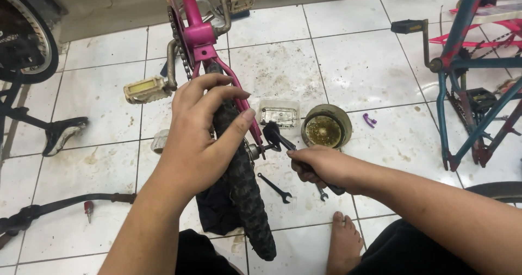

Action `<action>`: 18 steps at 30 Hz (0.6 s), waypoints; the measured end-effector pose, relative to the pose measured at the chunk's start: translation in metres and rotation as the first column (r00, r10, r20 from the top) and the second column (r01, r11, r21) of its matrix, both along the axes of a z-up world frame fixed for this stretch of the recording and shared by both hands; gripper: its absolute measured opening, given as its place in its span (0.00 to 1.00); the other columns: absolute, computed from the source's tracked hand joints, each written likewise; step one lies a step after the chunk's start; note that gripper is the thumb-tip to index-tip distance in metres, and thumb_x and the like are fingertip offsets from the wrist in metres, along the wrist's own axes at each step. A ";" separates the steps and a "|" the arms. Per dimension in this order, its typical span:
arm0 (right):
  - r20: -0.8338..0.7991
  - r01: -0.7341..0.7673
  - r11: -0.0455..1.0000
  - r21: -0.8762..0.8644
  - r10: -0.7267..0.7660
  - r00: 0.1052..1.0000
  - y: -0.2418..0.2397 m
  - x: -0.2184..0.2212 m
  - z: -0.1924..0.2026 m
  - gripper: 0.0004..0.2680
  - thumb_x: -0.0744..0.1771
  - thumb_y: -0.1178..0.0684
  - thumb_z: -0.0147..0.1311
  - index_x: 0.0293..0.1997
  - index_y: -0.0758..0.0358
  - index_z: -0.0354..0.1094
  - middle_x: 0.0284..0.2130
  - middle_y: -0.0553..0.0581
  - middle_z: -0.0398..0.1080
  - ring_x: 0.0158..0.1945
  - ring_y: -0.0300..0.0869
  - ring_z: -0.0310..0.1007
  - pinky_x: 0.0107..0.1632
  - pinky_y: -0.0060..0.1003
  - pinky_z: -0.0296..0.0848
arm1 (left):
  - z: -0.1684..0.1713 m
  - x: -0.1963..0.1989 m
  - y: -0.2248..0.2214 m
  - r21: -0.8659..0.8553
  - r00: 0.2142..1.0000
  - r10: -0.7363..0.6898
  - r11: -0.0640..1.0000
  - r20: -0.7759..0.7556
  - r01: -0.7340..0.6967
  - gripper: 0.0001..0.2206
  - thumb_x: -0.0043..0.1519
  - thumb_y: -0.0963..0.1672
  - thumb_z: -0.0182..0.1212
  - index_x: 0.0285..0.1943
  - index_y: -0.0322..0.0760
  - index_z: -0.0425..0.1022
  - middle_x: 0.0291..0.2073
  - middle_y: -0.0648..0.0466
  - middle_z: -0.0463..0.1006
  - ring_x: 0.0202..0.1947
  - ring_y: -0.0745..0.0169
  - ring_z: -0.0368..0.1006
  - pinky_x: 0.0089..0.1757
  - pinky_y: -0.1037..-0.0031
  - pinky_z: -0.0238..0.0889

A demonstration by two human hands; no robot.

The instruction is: Tightening the rear wheel axle nuts on a pink bicycle using wrenches while ensuring proper wheel alignment.

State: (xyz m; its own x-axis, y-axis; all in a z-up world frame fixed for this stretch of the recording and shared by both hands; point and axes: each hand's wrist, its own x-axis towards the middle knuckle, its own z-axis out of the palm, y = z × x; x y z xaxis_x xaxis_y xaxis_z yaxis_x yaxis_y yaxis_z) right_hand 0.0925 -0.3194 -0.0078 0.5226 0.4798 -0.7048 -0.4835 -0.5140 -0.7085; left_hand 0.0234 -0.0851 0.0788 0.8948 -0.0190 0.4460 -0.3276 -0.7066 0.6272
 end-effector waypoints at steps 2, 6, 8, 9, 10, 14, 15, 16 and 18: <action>0.007 -0.027 1.000 0.000 0.027 1.000 0.004 -0.005 0.006 0.16 0.72 0.46 0.43 0.27 0.64 0.66 0.18 0.54 0.62 0.21 0.38 0.54 0.25 0.33 0.52 | 0.002 -0.001 -0.001 0.008 1.000 0.000 1.000 -0.005 0.000 0.13 0.63 0.46 0.59 0.50 0.32 0.78 0.58 0.42 0.69 0.63 0.43 0.59 0.59 0.55 0.54; -0.037 -0.044 0.999 0.003 0.044 0.998 0.013 -0.013 0.012 0.17 0.71 0.45 0.45 0.27 0.66 0.68 0.18 0.58 0.66 0.19 0.39 0.56 0.22 0.31 0.51 | 0.005 -0.005 -0.006 0.023 0.999 0.018 1.000 -0.032 -0.017 0.12 0.63 0.46 0.58 0.50 0.34 0.79 0.56 0.45 0.71 0.64 0.43 0.56 0.60 0.56 0.52; -0.059 -0.035 0.998 0.043 0.037 0.998 0.017 -0.011 0.014 0.15 0.71 0.46 0.45 0.28 0.64 0.66 0.17 0.55 0.64 0.18 0.38 0.55 0.21 0.32 0.49 | 0.009 -0.007 -0.009 0.057 0.999 0.033 0.998 -0.029 -0.031 0.13 0.62 0.46 0.59 0.50 0.33 0.79 0.56 0.44 0.72 0.64 0.43 0.58 0.59 0.55 0.53; -0.082 -0.023 0.996 0.084 0.030 0.996 0.018 -0.010 0.015 0.14 0.72 0.46 0.44 0.29 0.62 0.65 0.16 0.53 0.62 0.17 0.37 0.53 0.20 0.33 0.46 | 0.011 -0.008 -0.010 0.091 0.999 0.047 0.995 -0.027 -0.044 0.13 0.62 0.46 0.60 0.49 0.32 0.79 0.55 0.43 0.73 0.63 0.42 0.59 0.59 0.54 0.55; -0.083 -0.023 0.996 0.084 0.030 0.996 0.019 -0.008 0.012 0.14 0.72 0.46 0.44 0.29 0.62 0.65 0.16 0.53 0.62 0.17 0.37 0.53 0.20 0.33 0.46 | 0.014 -0.011 -0.013 0.092 0.999 0.046 0.995 -0.028 -0.044 0.13 0.62 0.46 0.60 0.49 0.32 0.79 0.55 0.43 0.73 0.63 0.42 0.59 0.59 0.54 0.55; -0.228 0.120 0.965 0.233 -0.066 0.971 0.026 0.001 0.008 0.12 0.72 0.48 0.44 0.32 0.62 0.64 0.18 0.51 0.63 0.17 0.35 0.57 0.18 0.30 0.51 | 0.023 -0.022 -0.026 0.320 0.994 -0.068 0.943 -0.080 0.090 0.16 0.56 0.48 0.63 0.51 0.42 0.80 0.55 0.50 0.78 0.59 0.52 0.68 0.62 0.41 0.38; -0.246 0.150 0.967 0.207 -0.097 0.964 0.028 0.004 0.008 0.11 0.73 0.49 0.43 0.36 0.62 0.65 0.21 0.51 0.64 0.20 0.34 0.60 0.20 0.28 0.55 | 0.024 -0.024 -0.031 0.394 0.981 -0.135 0.902 -0.138 0.180 0.17 0.54 0.49 0.64 0.51 0.46 0.80 0.51 0.57 0.82 0.58 0.59 0.71 0.65 0.30 0.27; -0.250 0.152 0.966 0.207 -0.098 0.963 0.030 0.006 0.006 0.11 0.73 0.49 0.43 0.36 0.62 0.65 0.21 0.51 0.64 0.20 0.34 0.60 0.20 0.28 0.55 | 0.023 -0.025 -0.036 0.394 0.981 -0.137 0.901 -0.141 0.182 0.17 0.54 0.49 0.64 0.51 0.46 0.80 0.51 0.57 0.82 0.58 0.59 0.71 0.65 0.30 0.27; -0.293 0.172 0.964 0.204 -0.108 0.950 0.034 0.010 0.004 0.11 0.70 0.53 0.42 0.26 0.56 0.62 0.14 0.47 0.54 0.19 0.35 0.51 0.23 0.34 0.43 | 0.021 -0.028 -0.045 0.481 0.987 -0.116 0.863 -0.114 0.157 0.23 0.51 0.52 0.69 0.52 0.39 0.79 0.42 0.56 0.84 0.44 0.56 0.77 0.63 0.21 0.25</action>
State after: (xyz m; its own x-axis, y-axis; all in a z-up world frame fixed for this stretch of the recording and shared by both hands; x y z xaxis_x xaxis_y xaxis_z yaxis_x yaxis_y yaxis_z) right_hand 0.1025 -0.2855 -0.0043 0.3955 0.5782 -0.7136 -0.7325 -0.2702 -0.6249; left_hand -0.0044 -0.1300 0.0993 0.8991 -0.3393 0.2766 -0.4071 -0.8805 0.2431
